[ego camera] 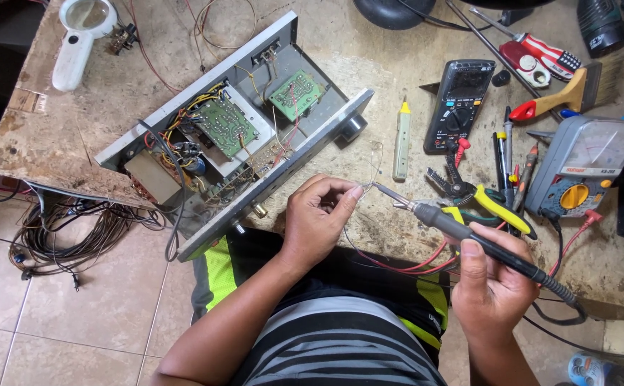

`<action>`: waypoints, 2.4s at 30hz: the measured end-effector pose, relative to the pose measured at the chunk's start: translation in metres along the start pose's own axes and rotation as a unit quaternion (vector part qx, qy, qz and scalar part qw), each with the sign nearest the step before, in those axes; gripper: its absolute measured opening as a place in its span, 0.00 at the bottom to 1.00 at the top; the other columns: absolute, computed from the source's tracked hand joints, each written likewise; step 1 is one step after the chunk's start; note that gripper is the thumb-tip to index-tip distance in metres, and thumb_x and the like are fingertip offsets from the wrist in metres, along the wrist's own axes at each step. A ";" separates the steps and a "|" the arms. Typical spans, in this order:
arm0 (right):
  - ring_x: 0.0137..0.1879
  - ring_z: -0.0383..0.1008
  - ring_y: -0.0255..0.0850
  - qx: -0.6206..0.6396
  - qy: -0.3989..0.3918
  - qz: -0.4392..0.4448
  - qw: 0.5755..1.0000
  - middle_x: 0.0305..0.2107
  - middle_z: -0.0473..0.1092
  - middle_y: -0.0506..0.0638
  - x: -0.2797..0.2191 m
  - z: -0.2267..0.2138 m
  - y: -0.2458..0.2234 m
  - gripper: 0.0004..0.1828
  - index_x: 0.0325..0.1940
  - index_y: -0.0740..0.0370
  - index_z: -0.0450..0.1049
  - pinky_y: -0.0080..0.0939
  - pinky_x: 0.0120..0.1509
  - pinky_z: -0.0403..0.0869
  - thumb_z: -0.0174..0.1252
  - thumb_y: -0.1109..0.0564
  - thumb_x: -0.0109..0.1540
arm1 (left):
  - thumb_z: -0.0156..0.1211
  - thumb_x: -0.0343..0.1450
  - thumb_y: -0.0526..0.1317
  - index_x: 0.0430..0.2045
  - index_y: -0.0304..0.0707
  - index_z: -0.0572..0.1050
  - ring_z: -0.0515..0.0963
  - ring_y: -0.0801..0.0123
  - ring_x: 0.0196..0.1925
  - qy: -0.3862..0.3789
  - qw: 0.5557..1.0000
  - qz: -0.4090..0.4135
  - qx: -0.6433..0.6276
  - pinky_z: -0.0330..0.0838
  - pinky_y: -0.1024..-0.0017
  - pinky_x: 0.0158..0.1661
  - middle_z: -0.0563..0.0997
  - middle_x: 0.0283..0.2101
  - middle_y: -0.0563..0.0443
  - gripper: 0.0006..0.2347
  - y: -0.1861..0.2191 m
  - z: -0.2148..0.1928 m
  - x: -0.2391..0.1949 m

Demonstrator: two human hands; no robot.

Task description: The person removes a circuit board from a metal chassis, strips a wire with pliers, and solders the wire to the board using a soldering iron. The person then places the board back into the chassis.

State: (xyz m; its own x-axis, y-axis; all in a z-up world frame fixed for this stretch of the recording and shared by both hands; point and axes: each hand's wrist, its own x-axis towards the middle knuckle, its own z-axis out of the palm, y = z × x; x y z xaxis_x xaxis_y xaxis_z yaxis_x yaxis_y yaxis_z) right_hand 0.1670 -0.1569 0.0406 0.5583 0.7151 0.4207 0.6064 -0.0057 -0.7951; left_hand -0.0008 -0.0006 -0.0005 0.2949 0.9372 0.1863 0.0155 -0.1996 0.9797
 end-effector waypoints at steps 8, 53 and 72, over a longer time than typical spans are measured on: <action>0.42 0.82 0.54 0.007 0.005 0.017 1.000 0.44 0.71 0.63 0.000 0.001 -0.001 0.11 0.54 0.74 0.70 0.40 0.48 0.80 0.54 0.62 0.70 | 0.67 0.70 0.37 0.30 0.40 0.83 0.77 0.78 0.31 0.004 1.000 -0.008 -0.008 0.72 0.82 0.31 0.80 0.32 0.54 0.02 -0.002 0.002 -0.001; 0.51 0.84 0.44 -0.017 -0.131 -0.210 0.969 0.42 0.80 0.56 0.015 0.051 -0.023 0.22 0.54 0.61 0.63 0.46 0.68 0.72 0.68 0.63 0.63 | 0.61 0.76 0.40 0.47 0.40 0.79 0.73 0.60 0.44 -0.027 0.965 0.225 0.132 0.73 0.68 0.43 0.69 0.42 0.46 0.09 -0.009 -0.015 -0.022; 0.48 0.81 0.55 0.109 -0.035 -0.082 0.990 0.42 0.75 0.65 0.023 0.036 -0.005 0.14 0.59 0.73 0.64 0.55 0.57 0.79 0.51 0.62 0.71 | 0.67 0.71 0.36 0.33 0.43 0.83 0.78 0.56 0.29 0.066 0.955 0.256 0.138 0.76 0.63 0.34 0.77 0.28 0.50 0.01 -0.010 -0.008 0.005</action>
State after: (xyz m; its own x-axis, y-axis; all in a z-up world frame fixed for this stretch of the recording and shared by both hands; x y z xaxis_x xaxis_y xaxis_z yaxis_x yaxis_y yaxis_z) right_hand 0.1568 -0.1156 0.0386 0.4174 0.7406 0.5266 0.5445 0.2601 -0.7974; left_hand -0.0075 0.0088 -0.0088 0.2084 0.7212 0.6606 0.1584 -0.6914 0.7049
